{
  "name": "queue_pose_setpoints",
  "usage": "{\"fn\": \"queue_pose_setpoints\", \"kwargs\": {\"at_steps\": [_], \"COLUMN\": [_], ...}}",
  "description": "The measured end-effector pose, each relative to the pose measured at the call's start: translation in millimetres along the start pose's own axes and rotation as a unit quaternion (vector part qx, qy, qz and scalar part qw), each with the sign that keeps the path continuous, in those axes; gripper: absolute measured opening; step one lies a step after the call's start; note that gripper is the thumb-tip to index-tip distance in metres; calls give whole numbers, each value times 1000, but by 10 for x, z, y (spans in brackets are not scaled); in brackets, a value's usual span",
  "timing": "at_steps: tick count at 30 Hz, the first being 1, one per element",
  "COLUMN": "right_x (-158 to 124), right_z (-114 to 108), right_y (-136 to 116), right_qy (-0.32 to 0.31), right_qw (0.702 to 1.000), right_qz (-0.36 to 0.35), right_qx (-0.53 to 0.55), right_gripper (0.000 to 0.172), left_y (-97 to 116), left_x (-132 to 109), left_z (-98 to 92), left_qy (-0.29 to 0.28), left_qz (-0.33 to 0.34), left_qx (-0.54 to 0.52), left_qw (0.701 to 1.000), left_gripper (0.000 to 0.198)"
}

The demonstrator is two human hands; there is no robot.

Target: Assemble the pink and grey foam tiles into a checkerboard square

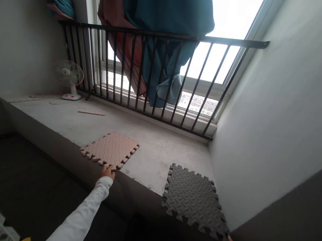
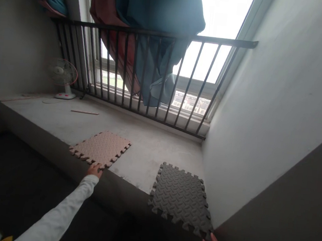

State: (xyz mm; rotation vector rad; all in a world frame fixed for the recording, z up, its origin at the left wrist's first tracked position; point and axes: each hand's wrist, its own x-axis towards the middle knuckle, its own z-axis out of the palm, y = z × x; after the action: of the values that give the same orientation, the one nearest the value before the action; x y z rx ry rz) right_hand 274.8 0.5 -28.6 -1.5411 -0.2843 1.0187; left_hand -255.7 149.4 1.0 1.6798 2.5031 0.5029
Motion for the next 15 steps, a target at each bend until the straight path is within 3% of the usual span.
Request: {"fn": "queue_pose_setpoints", "kwargs": {"at_steps": [5,8,12,15], "right_x": [-100,-238,-470,-714], "right_z": [180,398,847,1362], "right_y": [-154,-303,-627,-880], "right_qy": [-35,-86,-165,-191], "right_qw": [998,996,985,979], "right_qz": [-43,-10,21,17], "right_qx": [-2,10,34,68], "right_gripper": [18,19,19,19], "left_y": [-481,-867,-1318,-1503], "left_x": [-747,-1265,-1791,-1995], "left_z": [201,402,647,748], "left_qy": [31,36,60,54], "left_qz": [42,16,-80,-122], "left_qx": [-167,-244,-321,-364], "left_qw": [985,969,942,922], "left_gripper": [35,31,29,30]}}
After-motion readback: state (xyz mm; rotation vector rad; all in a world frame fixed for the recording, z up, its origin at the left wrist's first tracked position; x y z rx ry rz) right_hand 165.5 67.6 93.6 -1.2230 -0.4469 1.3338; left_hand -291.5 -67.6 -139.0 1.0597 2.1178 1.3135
